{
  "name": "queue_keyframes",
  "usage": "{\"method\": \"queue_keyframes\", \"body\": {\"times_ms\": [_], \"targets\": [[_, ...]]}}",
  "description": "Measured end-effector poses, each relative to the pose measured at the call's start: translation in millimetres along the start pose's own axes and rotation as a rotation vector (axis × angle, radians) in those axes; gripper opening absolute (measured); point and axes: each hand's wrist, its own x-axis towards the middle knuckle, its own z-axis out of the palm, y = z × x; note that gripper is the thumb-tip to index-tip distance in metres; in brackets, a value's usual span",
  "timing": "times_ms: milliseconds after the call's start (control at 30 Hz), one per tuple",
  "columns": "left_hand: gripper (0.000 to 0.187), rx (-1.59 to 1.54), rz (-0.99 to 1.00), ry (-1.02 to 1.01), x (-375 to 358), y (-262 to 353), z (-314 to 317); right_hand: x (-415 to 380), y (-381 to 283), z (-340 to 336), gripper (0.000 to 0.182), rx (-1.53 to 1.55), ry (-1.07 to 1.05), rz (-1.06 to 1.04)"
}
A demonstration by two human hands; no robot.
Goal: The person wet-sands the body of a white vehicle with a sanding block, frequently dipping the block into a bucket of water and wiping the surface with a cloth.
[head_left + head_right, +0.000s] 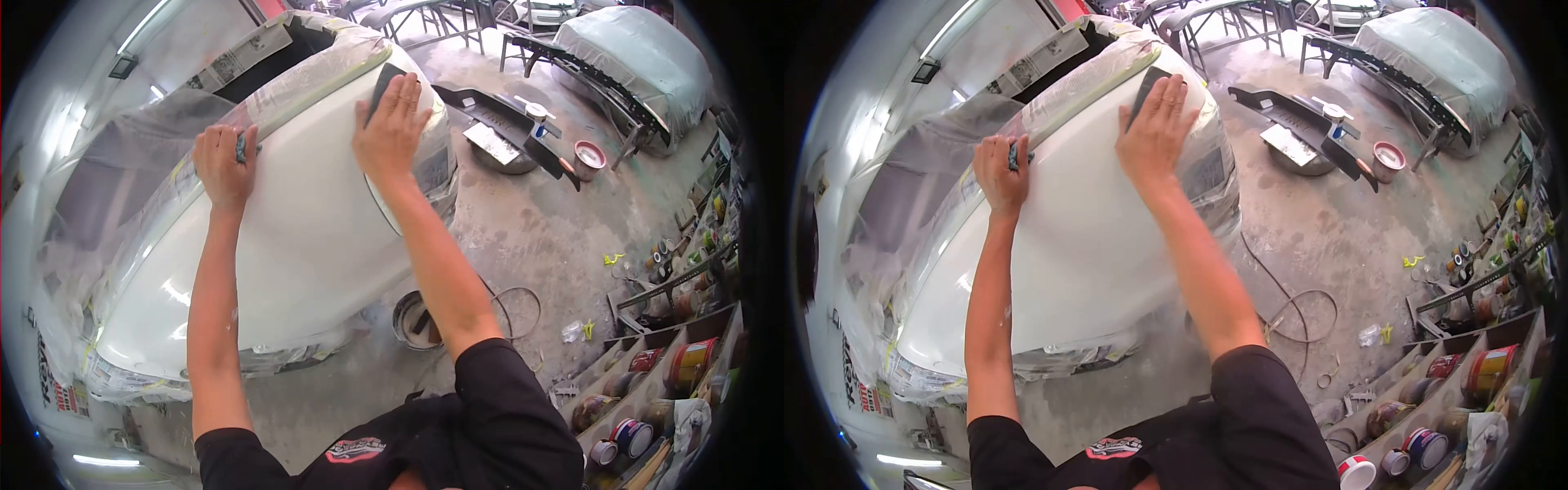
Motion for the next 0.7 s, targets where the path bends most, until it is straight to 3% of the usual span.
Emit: {"method": "queue_keyframes", "body": {"times_ms": [100, 200, 233, 300, 367, 467, 600, 700], "targets": [[0.021, -0.007, 0.011, 0.036, 5.6, 1.3, 1.3, -69.0, -49.1, 6.9, 0.085, 0.052, -0.103, -0.234], [0.021, -0.042, 0.061, 0.065, 6.5, 3.5, -3.4, -104.9, -50.4, -2.9, 0.084, 0.118, -0.130, -0.481], [0.021, -0.054, 0.075, 0.074, 6.7, 3.3, -3.5, -94.6, -32.8, -1.6, 0.081, 0.155, -0.197, -0.372], [0.021, -0.044, 0.051, 0.062, 9.0, 6.0, -3.9, -41.1, -5.2, -10.7, 0.077, 0.019, -0.016, -0.186], [0.021, -0.030, 0.032, 0.047, 3.5, 4.2, -3.6, -2.8, 4.3, -12.1, 0.070, 0.023, 0.005, 0.015], [0.022, -0.023, 0.026, 0.068, 6.9, -0.6, 2.5, 23.9, 20.4, -13.0, 0.064, 0.187, -0.052, 0.149], [0.022, -0.015, 0.030, 0.074, 4.2, -2.1, 4.8, 1.1, 12.2, 1.1, 0.060, 0.131, -0.004, 0.077], [0.022, -0.002, 0.023, 0.071, 3.7, -2.7, 4.9, -67.8, -44.2, 7.9, 0.072, 0.067, 0.047, -0.032]]}}
